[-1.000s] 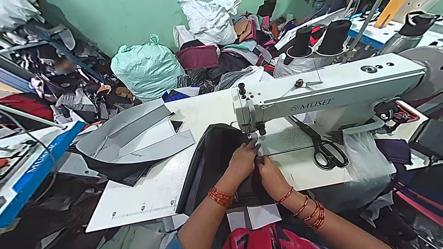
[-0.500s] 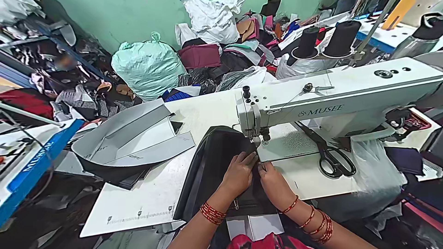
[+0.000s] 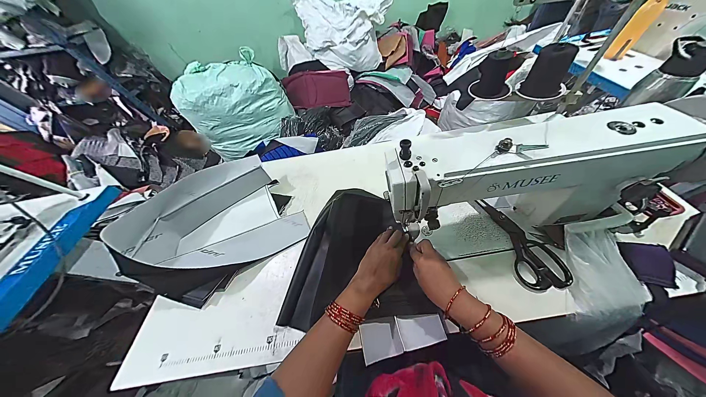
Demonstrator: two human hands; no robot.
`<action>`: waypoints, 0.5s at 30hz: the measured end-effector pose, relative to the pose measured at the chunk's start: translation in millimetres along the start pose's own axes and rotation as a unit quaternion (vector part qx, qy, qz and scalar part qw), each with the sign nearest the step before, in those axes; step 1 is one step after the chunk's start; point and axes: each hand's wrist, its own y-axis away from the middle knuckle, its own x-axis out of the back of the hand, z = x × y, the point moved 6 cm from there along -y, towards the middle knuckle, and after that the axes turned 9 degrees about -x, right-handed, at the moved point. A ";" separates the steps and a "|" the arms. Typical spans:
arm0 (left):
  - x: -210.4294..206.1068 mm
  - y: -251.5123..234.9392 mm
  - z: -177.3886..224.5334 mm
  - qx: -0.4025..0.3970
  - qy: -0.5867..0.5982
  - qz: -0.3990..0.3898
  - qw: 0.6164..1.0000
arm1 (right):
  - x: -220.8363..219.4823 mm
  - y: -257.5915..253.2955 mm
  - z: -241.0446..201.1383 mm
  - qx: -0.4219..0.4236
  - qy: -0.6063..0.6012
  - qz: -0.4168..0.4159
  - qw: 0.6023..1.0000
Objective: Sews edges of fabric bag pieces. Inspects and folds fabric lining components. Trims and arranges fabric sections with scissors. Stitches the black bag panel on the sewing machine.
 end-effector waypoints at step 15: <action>3.4 4.2 7.5 0.103 0.081 -0.131 0.983 | 16.6 7.0 34.1 0.024 -0.178 0.008 0.984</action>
